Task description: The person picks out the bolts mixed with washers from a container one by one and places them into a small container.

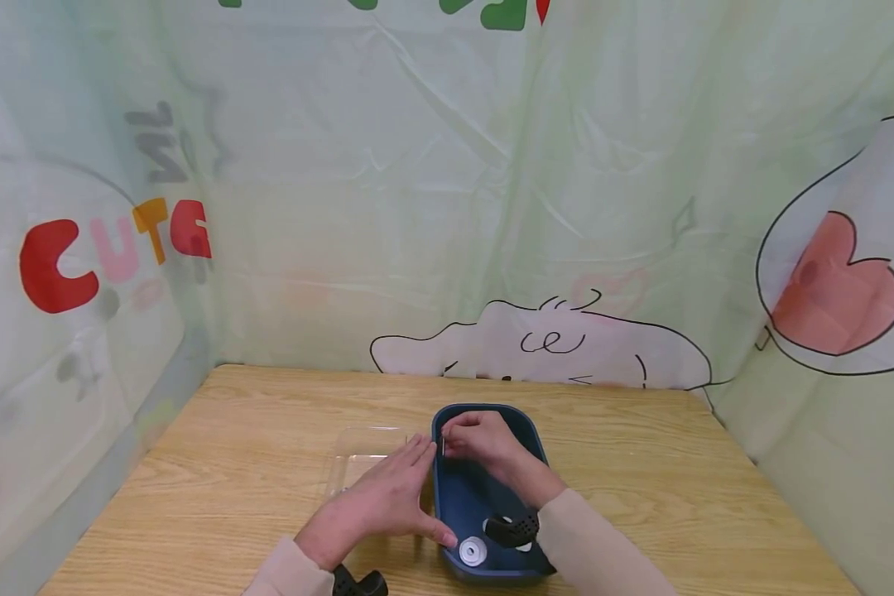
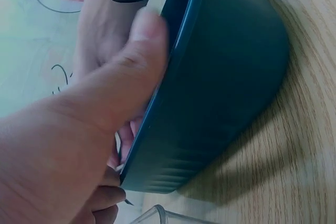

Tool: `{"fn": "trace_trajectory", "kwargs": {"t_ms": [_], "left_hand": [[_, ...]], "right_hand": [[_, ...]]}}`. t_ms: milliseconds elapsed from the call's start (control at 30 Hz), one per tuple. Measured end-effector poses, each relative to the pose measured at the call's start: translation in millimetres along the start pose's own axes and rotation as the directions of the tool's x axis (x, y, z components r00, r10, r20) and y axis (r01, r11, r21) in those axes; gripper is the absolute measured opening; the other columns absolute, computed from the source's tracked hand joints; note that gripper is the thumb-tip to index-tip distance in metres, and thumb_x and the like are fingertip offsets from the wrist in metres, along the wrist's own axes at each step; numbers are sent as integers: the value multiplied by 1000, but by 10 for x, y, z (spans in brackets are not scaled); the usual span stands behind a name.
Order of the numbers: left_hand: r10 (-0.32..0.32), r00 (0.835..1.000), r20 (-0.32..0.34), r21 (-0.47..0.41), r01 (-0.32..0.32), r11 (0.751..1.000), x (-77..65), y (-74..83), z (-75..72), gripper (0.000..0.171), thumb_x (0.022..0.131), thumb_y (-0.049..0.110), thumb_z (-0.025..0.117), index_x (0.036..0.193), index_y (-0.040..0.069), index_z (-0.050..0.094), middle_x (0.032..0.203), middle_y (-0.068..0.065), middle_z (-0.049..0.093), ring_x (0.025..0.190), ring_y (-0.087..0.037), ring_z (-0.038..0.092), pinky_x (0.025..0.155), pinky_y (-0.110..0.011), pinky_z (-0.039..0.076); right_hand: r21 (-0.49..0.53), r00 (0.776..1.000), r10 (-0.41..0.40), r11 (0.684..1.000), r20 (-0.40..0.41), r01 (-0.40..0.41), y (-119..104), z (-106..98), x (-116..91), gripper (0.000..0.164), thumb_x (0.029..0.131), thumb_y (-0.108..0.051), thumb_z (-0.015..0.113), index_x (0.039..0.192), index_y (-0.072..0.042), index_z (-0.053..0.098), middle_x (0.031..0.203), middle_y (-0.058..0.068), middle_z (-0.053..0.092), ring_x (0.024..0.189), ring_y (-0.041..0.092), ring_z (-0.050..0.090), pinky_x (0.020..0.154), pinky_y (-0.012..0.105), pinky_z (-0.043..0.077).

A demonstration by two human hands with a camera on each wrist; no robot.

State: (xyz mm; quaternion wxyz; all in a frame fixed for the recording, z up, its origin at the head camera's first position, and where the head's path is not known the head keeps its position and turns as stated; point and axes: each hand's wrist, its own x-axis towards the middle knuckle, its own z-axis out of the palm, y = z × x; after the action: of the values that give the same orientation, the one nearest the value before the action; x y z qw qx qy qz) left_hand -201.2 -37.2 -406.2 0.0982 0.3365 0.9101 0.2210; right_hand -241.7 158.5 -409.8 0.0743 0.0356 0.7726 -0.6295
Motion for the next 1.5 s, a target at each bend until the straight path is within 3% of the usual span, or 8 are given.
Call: {"fn": "trace_trajectory", "kwargs": {"t_ms": [500, 800, 1200, 1500], "left_hand": [[-29, 998, -56, 18, 30, 999, -106, -72, -134, 124, 69, 73, 74, 156, 0, 24, 165, -18, 20, 154, -32, 17, 122, -51, 26], [-31, 995, -94, -18, 30, 999, -203, -226, -197, 127, 68, 73, 75, 155, -4, 23, 164, -21, 19, 154, -35, 16, 121, -53, 26], [-111, 980, -164, -78, 99, 992, -362, -407, -284, 125, 67, 68, 79, 154, -4, 25, 164, -20, 19, 154, -35, 15, 122, -54, 24], [-161, 967, -197, -87, 146, 985, -452, -553, -273, 126, 66, 66, 81, 154, -6, 25, 164, -22, 18, 154, -36, 14, 123, -53, 22]], "right_hand": [[88, 997, -39, 996, 69, 32, -195, -13, -9, 25, 95, -5, 63, 112, 12, 64, 95, 17, 72, 80, 18, 73, 79, 33, 62], [69, 990, -62, 996, 123, 54, -314, 151, -33, 18, 95, -5, 63, 106, 9, 67, 98, 22, 72, 80, 19, 72, 81, 35, 62], [30, 977, -75, 997, 201, 70, -390, 392, -30, 19, 94, -4, 64, 106, 10, 67, 95, 22, 73, 78, 18, 73, 86, 42, 60], [-17, 974, -64, 997, 216, 69, -357, 579, -36, 15, 94, -3, 63, 101, 9, 69, 86, 18, 72, 72, 18, 71, 80, 40, 62]]}}
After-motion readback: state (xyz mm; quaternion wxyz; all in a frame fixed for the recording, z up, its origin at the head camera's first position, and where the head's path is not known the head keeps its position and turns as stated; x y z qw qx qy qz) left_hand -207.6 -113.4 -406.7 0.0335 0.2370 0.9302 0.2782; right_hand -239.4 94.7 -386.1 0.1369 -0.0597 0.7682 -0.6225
